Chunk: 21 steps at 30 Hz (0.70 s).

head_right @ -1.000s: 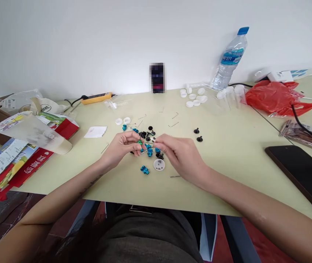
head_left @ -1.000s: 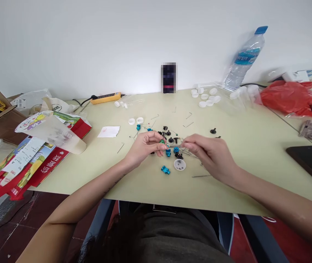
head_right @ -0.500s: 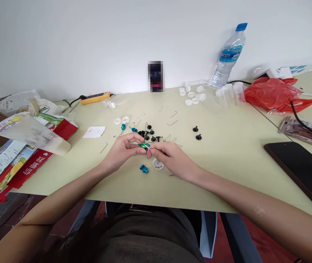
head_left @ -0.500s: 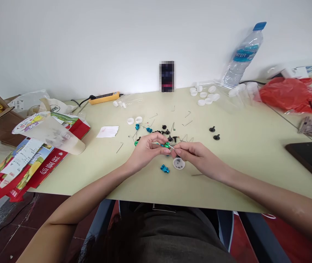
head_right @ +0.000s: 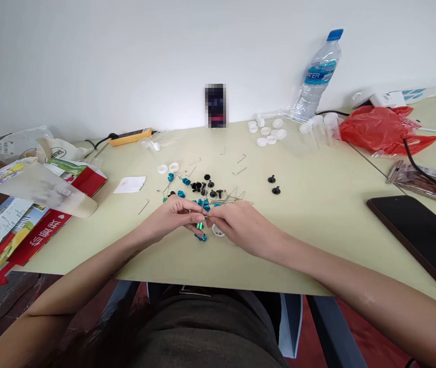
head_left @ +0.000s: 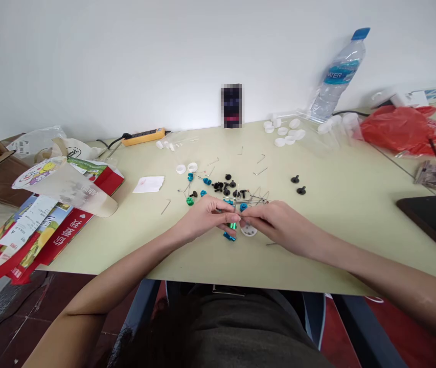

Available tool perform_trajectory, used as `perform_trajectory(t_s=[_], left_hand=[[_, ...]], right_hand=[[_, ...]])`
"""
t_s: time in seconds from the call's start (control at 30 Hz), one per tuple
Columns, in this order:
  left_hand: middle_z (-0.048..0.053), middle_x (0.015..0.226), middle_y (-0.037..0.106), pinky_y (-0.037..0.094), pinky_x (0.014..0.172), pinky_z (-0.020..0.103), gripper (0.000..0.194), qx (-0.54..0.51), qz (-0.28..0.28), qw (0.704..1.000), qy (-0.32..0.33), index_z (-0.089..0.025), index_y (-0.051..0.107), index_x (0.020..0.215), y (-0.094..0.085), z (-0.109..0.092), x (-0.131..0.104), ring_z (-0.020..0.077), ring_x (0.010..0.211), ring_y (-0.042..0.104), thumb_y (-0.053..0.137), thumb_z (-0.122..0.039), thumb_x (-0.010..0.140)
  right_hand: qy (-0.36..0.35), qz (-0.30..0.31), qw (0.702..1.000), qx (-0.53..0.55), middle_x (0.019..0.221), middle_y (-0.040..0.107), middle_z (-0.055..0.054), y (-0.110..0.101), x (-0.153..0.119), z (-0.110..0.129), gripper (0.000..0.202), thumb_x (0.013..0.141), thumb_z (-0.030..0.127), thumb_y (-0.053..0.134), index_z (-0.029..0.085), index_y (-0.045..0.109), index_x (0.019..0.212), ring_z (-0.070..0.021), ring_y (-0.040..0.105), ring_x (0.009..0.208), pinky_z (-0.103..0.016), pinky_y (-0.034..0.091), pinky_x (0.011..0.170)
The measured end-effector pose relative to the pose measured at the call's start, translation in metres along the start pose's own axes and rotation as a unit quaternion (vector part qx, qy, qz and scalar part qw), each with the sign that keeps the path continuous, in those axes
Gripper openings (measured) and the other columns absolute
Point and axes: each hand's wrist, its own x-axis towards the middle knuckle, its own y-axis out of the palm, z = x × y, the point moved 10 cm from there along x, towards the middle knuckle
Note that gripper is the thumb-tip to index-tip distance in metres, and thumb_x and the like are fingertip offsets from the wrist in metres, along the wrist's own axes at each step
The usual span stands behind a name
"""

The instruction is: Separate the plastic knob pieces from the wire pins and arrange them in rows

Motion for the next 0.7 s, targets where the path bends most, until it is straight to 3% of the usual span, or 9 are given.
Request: perform_trajectory(t_s=[0.1,0.17,0.3,0.37,0.43,0.5,0.57,0.63,0.7], left_hand=[[0.007,0.086,0.069,0.058,0.074,0.030,0.028,0.000,0.032,0.999,-0.039,-0.014,0.072,0.083,0.006,0.011,-0.001,0.0166,0.071,0.068,0.068,-0.041,0.076],[0.008,0.087,0.069,0.057,0.073,0.030,0.030,-0.025,0.032,0.998,-0.042,-0.013,0.071,0.082,0.008,0.012,-0.002,0.0162,0.072,0.068,0.065,-0.042,0.078],[0.009,0.087,0.068,0.057,0.069,0.032,0.033,-0.082,0.014,0.996,-0.014,-0.012,0.065,0.082,0.011,0.006,-0.002,0.0157,0.068,0.067,0.059,-0.045,0.083],[0.009,0.084,0.067,0.057,0.064,0.032,0.035,-0.078,0.000,0.997,0.011,-0.012,0.064,0.081,0.009,-0.001,-0.002,0.0150,0.063,0.065,0.058,-0.047,0.083],[0.007,0.080,0.065,0.056,0.063,0.030,0.035,-0.046,-0.030,0.997,0.052,-0.012,0.063,0.079,0.002,-0.012,-0.003,0.0141,0.061,0.064,0.057,-0.046,0.084],[0.006,0.076,0.063,0.054,0.064,0.027,0.034,0.007,-0.069,0.992,0.102,-0.012,0.063,0.078,-0.006,-0.025,-0.006,0.0133,0.062,0.063,0.056,-0.044,0.085],[0.004,0.073,0.062,0.052,0.065,0.025,0.033,0.057,-0.094,0.985,0.136,-0.013,0.063,0.078,-0.011,-0.033,-0.010,0.0125,0.062,0.062,0.054,-0.043,0.087],[0.003,0.071,0.061,0.050,0.063,0.023,0.033,0.078,-0.097,0.981,0.145,-0.013,0.063,0.078,-0.011,-0.035,-0.011,0.0112,0.060,0.061,0.053,-0.043,0.087],[0.003,0.071,0.061,0.048,0.059,0.022,0.034,0.057,-0.077,0.987,0.130,-0.013,0.063,0.077,-0.010,-0.030,-0.009,0.0097,0.056,0.059,0.052,-0.044,0.087]], right_hand=[[-0.057,-0.022,0.985,-0.164,0.066,0.060,-0.002,0.002,-0.006,0.014,0.026,0.088,0.009,0.037,0.018,0.058,0.078,-0.0133,0.048,0.056,-0.027,0.026,0.055],[-0.076,-0.038,0.976,-0.202,0.069,0.061,-0.004,0.003,-0.009,0.017,0.025,0.087,0.005,0.035,0.018,0.057,0.081,-0.0146,0.049,0.059,-0.027,0.026,0.055],[-0.065,-0.067,0.991,-0.096,0.075,0.061,-0.002,-0.007,-0.008,0.013,0.018,0.093,0.014,0.035,0.020,0.051,0.092,-0.0141,0.052,0.062,-0.026,0.033,0.058],[-0.032,-0.102,0.994,-0.009,0.084,0.061,-0.003,-0.019,-0.007,0.006,0.011,0.095,0.024,0.039,0.021,0.049,0.099,-0.0129,0.053,0.063,-0.025,0.037,0.058],[0.021,-0.143,0.988,0.060,0.089,0.059,-0.003,-0.032,-0.007,-0.006,0.017,0.093,0.036,0.046,0.022,0.049,0.101,-0.0116,0.052,0.061,-0.025,0.039,0.056],[0.066,-0.124,0.983,0.120,0.078,0.056,-0.001,-0.030,-0.004,-0.017,0.027,0.092,0.046,0.043,0.020,0.052,0.091,-0.0106,0.048,0.055,-0.024,0.038,0.052],[0.078,-0.064,0.980,0.173,0.062,0.047,0.003,-0.018,0.000,-0.021,0.039,0.095,0.049,0.034,0.019,0.050,0.075,-0.0101,0.042,0.050,-0.023,0.035,0.048],[0.052,-0.040,0.981,0.183,0.057,0.041,0.004,-0.012,0.002,-0.016,0.044,0.097,0.046,0.029,0.019,0.047,0.067,-0.0098,0.040,0.051,-0.023,0.033,0.048],[0.006,-0.071,0.991,0.118,0.060,0.045,0.003,-0.016,0.001,-0.008,0.039,0.098,0.039,0.031,0.019,0.046,0.068,-0.0097,0.042,0.055,-0.022,0.034,0.052]])
